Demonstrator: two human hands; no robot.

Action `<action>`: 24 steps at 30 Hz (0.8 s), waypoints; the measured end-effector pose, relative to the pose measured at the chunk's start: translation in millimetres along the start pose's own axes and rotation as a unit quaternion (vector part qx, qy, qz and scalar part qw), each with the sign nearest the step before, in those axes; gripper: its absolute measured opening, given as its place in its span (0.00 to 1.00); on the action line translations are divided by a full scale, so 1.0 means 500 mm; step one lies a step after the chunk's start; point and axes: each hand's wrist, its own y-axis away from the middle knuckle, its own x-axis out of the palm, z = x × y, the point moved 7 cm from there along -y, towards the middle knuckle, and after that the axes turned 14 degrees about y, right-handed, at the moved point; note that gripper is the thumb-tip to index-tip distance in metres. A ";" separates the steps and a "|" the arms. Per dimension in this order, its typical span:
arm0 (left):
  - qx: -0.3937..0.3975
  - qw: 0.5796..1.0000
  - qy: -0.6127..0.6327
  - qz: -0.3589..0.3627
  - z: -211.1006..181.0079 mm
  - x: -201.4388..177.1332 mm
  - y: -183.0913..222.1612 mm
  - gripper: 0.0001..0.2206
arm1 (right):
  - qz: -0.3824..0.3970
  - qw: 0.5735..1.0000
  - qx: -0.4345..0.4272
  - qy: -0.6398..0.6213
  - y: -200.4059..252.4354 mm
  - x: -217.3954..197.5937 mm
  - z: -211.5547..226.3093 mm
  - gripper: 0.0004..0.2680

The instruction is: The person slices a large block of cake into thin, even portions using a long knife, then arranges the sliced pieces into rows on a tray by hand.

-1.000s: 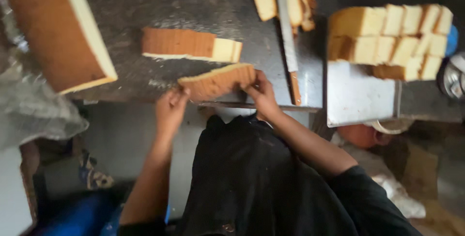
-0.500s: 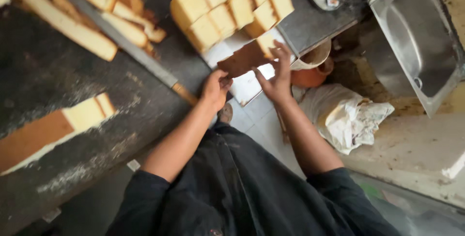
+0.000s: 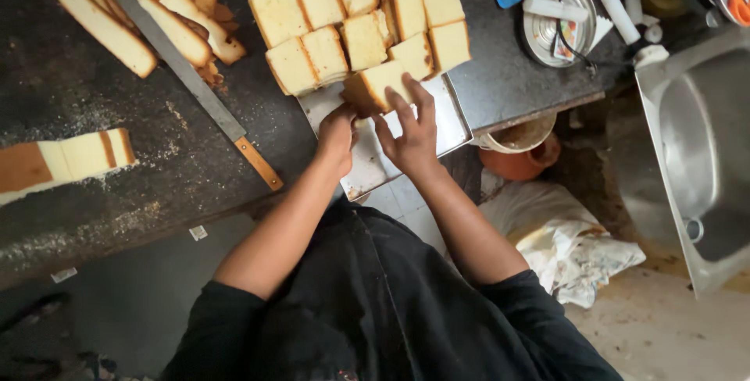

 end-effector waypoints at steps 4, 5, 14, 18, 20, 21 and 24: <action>-0.010 0.996 0.087 0.020 0.016 0.044 -0.007 0.05 | -0.013 1.000 -0.023 0.010 -0.005 -0.007 0.002 0.21; -0.018 0.995 0.092 0.017 0.026 0.055 -0.014 0.06 | -0.010 0.999 -0.030 0.014 -0.010 -0.008 -0.002 0.21; 0.012 0.999 0.043 -0.003 0.016 0.084 -0.043 0.08 | -0.006 0.999 -0.014 0.034 -0.034 -0.010 -0.034 0.22; 0.193 0.979 -0.002 0.065 -0.054 0.123 0.036 0.12 | -0.011 1.000 0.022 0.006 -0.022 -0.001 -0.052 0.21; 0.210 0.972 -0.036 0.098 -0.063 0.141 0.078 0.12 | -0.016 0.999 0.035 -0.001 -0.015 0.002 -0.060 0.21; 0.228 0.963 -0.071 0.127 -0.069 0.154 0.094 0.13 | -0.020 0.999 0.047 -0.011 -0.013 0.003 -0.066 0.21; 0.192 0.974 -0.041 0.117 -0.059 0.169 0.097 0.13 | -0.042 0.997 0.053 -0.020 -0.013 0.001 -0.072 0.21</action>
